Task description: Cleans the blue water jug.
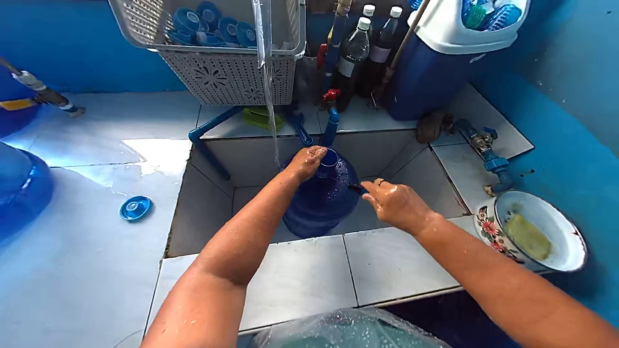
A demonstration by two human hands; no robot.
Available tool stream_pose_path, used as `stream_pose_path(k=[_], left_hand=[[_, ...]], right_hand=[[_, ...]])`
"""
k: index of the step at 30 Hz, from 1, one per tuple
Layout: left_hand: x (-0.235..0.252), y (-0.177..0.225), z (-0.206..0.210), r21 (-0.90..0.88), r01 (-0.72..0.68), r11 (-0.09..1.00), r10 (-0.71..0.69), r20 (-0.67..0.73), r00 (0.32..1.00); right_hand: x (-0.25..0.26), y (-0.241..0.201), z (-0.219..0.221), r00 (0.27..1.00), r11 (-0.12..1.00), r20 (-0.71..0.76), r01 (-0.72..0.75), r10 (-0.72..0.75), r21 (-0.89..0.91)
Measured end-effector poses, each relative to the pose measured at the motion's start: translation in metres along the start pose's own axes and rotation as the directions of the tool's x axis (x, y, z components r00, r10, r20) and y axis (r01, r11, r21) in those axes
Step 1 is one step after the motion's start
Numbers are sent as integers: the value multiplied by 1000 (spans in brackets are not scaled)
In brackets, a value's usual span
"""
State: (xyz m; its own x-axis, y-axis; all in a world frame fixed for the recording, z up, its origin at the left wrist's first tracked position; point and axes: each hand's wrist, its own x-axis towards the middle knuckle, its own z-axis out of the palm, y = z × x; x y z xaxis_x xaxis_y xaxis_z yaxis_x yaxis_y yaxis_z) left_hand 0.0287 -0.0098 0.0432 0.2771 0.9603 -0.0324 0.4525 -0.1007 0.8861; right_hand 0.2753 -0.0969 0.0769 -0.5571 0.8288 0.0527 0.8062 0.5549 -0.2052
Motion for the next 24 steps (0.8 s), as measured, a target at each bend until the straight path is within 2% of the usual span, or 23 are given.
stream_pose_path(k=[3, 5, 7, 8, 9, 11, 16, 18, 19, 20, 21, 22, 23, 24], left_hand=[[-2, -1, -1, 36, 7, 999, -7, 11, 1000], [-4, -3, -1, 79, -16, 997, 15, 17, 1000], [-3, -4, -2, 98, -26, 995, 24, 18, 1000], [-2, -4, -2, 105, -25, 994, 23, 19, 1000], [-2, -4, -1, 121, -22, 992, 19, 23, 1000], [0, -2, -1, 154, -9, 988, 4, 31, 1000], [-2, 4, -5, 219, 0, 976, -18, 78, 997], [-3, 7, -8, 240, -20, 971, -7, 114, 993], [-3, 7, -8, 248, -50, 968, 18, 129, 991], [-3, 4, -8, 254, -95, 963, 61, 139, 988], [-1, -1, -8, 265, -136, 955, 97, 153, 983], [0, -4, -8, 274, -168, 947, 126, 167, 978], [0, -5, -9, 279, -190, 941, 145, 175, 974], [-2, -3, -11, 278, -181, 943, 134, 181, 974]], right_hand=[[17, -18, -17, 945, 974, 265, -149, 191, -172], [12, -27, -20, 957, 974, 243, -111, 158, -198], [7, -31, -25, 992, 978, 120, -20, 46, -208], [7, -34, -29, 995, 975, 95, -12, 34, -224], [10, -39, -35, 987, 968, 137, -51, 87, -247], [21, -48, -42, 943, 948, 260, -129, 208, -292], [59, -71, -58, 841, 937, 429, -235, 329, -259], [86, -97, -80, 775, 917, 505, -244, 380, -316], [101, -106, -83, 766, 904, 508, -223, 394, -365], [110, -101, -69, 854, 903, 405, -157, 327, -399], [115, -74, -33, 988, 905, 117, -40, 98, -424], [123, -63, -13, 1000, 887, 4, -13, 17, -462], [127, -66, -12, 999, 879, 17, -17, 28, -476], [125, -82, -28, 982, 884, 140, -47, 126, -465]])
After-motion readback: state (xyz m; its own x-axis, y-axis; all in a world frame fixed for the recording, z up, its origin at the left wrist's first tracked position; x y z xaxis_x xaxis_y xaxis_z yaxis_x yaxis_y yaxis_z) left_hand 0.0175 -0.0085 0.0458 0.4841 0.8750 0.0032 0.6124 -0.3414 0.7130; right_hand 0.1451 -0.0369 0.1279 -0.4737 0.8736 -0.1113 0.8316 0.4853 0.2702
